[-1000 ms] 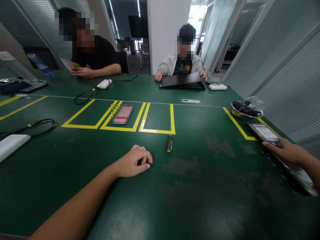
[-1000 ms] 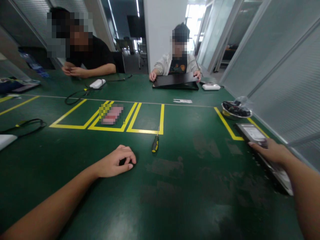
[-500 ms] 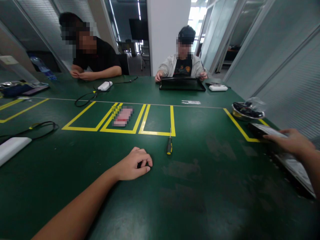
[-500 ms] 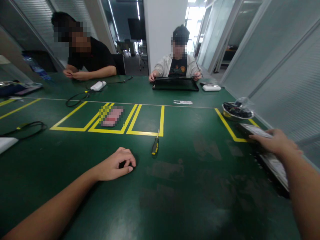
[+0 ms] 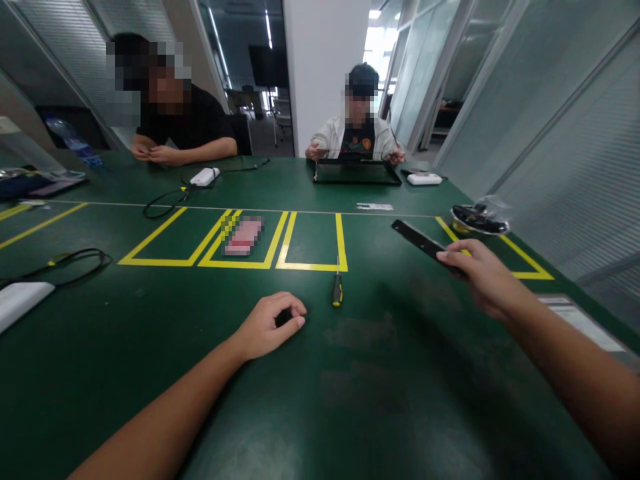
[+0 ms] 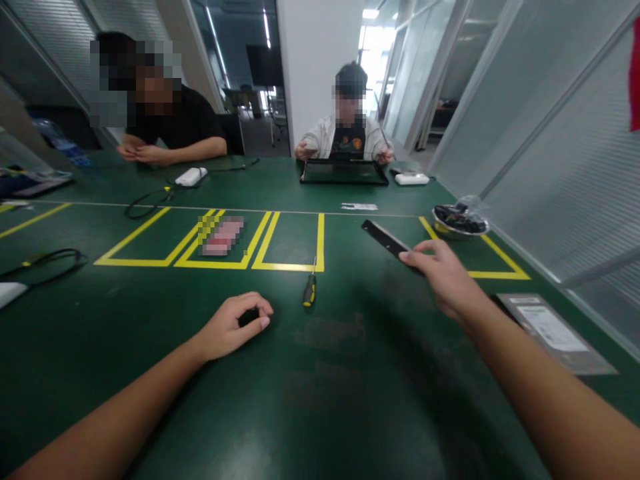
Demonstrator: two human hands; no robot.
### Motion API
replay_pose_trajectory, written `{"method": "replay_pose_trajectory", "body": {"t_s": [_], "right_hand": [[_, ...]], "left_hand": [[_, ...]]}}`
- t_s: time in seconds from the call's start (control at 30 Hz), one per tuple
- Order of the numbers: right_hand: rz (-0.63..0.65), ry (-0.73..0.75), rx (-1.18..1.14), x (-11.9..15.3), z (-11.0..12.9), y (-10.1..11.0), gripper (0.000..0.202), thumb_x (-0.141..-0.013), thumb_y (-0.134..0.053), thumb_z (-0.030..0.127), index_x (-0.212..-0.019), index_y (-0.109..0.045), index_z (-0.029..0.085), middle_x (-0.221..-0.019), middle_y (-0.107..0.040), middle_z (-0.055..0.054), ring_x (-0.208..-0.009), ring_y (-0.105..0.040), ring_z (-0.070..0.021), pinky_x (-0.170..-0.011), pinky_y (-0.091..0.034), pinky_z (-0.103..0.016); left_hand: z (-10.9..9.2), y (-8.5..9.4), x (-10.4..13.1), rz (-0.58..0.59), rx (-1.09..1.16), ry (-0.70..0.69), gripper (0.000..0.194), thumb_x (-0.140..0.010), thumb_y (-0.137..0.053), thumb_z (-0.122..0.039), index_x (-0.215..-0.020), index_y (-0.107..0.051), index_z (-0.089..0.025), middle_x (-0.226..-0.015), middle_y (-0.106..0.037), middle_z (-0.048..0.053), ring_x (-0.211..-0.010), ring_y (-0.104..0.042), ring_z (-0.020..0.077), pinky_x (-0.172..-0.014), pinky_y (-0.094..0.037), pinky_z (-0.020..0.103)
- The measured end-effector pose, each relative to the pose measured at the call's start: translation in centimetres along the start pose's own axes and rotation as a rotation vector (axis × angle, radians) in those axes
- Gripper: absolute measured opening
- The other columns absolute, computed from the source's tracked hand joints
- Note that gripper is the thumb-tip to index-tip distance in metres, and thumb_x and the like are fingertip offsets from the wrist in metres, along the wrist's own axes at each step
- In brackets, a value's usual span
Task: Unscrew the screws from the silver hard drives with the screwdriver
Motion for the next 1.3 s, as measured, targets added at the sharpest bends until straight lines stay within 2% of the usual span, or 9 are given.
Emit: {"method": "replay_pose_trajectory", "body": {"t_s": [0.1, 0.2, 0.33, 0.4, 0.5, 0.6, 0.8, 1.03, 1.3], "right_hand": [[0.234, 0.088, -0.103, 4.4, 3.6, -6.5, 0.043, -0.075, -0.069, 0.05, -0.103, -0.049, 0.024, -0.085, -0.061, 0.0, -0.076, -0.057, -0.0183, -0.065, -0.043, -0.029], [0.356, 0.166, -0.083, 8.2, 6.1, -11.5, 0.041, -0.076, -0.068, 0.049, -0.101, -0.047, 0.024, -0.079, -0.055, 0.003, -0.068, -0.049, -0.015, -0.06, -0.037, -0.027], [0.46, 0.164, -0.142, 11.7, 7.7, -16.1, 0.042, -0.076, -0.068, 0.047, -0.1, -0.042, 0.024, -0.087, -0.058, 0.001, -0.072, -0.052, -0.0157, -0.062, -0.04, -0.028], [0.427, 0.179, -0.083, 12.9, 8.1, -17.1, 0.044, -0.075, -0.068, 0.046, -0.102, -0.043, 0.023, -0.093, -0.059, -0.002, -0.079, -0.053, -0.0185, -0.067, -0.043, -0.031], [0.29, 0.296, 0.049, 14.4, 8.8, -17.7, 0.049, -0.068, -0.072, 0.043, -0.104, -0.047, 0.022, -0.105, -0.056, -0.007, -0.097, -0.051, -0.025, -0.083, -0.044, -0.04], [0.26, 0.356, 0.102, 16.1, 8.9, -18.7, 0.055, -0.064, -0.075, 0.042, -0.108, -0.048, 0.022, -0.11, -0.051, -0.008, -0.106, -0.046, -0.0275, -0.092, -0.041, -0.044], [0.416, 0.32, 0.105, 18.5, 8.8, -20.0, 0.061, -0.069, -0.074, 0.039, -0.121, -0.047, 0.024, -0.125, -0.042, -0.009, -0.118, -0.04, -0.0283, -0.103, -0.035, -0.047], [0.637, 0.477, 0.138, 19.8, 8.7, -17.6, 0.042, -0.079, -0.067, 0.029, -0.118, -0.052, 0.026, -0.13, -0.045, -0.006, -0.123, -0.04, -0.026, -0.103, -0.034, -0.046], [0.57, 0.478, 0.383, 15.9, 4.6, -12.9, 0.021, -0.088, -0.06, 0.032, -0.108, -0.059, 0.024, -0.117, -0.058, -0.007, -0.111, -0.052, -0.0244, -0.095, -0.042, -0.044]], "left_hand": [[1.5, 0.1, 0.3, -0.084, 0.268, 0.114, 0.039, -0.091, -0.061, -0.034, -0.125, -0.055, -0.016, -0.11, -0.064, 0.011, -0.096, -0.062, 0.0201, -0.084, -0.048, 0.034], [2.4, -0.2, 0.5, -0.122, 0.57, 0.173, 0.058, -0.09, -0.062, -0.042, -0.137, -0.044, -0.015, -0.124, -0.06, 0.017, -0.104, -0.064, 0.0246, -0.087, -0.05, 0.037], [2.3, 0.1, 0.7, -0.198, 0.811, 0.142, 0.061, -0.089, -0.061, -0.052, -0.135, -0.049, -0.014, -0.125, -0.061, 0.019, -0.107, -0.064, 0.0279, -0.086, -0.052, 0.036], [2.1, 0.5, 0.9, -0.272, 0.873, 0.134, 0.058, -0.088, -0.062, -0.052, -0.131, -0.054, -0.014, -0.125, -0.062, 0.017, -0.109, -0.063, 0.0273, -0.086, -0.052, 0.034], [2.6, 0.5, 1.3, -0.398, 0.974, 0.219, 0.05, -0.085, -0.068, -0.045, -0.125, -0.058, -0.016, -0.121, -0.065, 0.013, -0.102, -0.065, 0.0239, -0.081, -0.054, 0.03], [3.3, 0.0, 1.6, -0.478, 1.079, 0.359, 0.041, -0.083, -0.071, -0.035, -0.118, -0.06, -0.016, -0.108, -0.07, 0.009, -0.081, -0.068, 0.0188, -0.067, -0.056, 0.026], [4.7, 0.9, 2.1, -0.58, 1.195, 0.55, 0.035, -0.075, -0.067, -0.023, -0.107, -0.065, -0.011, -0.092, -0.074, 0.008, -0.078, -0.071, 0.0224, -0.069, -0.059, 0.031], [6.3, 2.0, 2.8, -0.41, 1.066, 0.766, 0.027, -0.068, -0.068, -0.018, -0.094, -0.067, -0.011, -0.078, -0.074, 0.007, -0.066, -0.071, 0.0225, -0.056, -0.058, 0.029], [5.5, 0.2, 2.7, -0.09, 0.921, 0.723, 0.033, -0.076, -0.073, -0.028, -0.104, -0.061, -0.016, -0.088, -0.071, 0.006, -0.073, -0.07, 0.0188, -0.056, -0.056, 0.024]]}}
Point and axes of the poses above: each hand's wrist, its own x-axis away from the middle knuckle, its own y-axis out of the back of the hand, z = x × y, the point moved 8 cm from there along -x, towards the middle knuckle
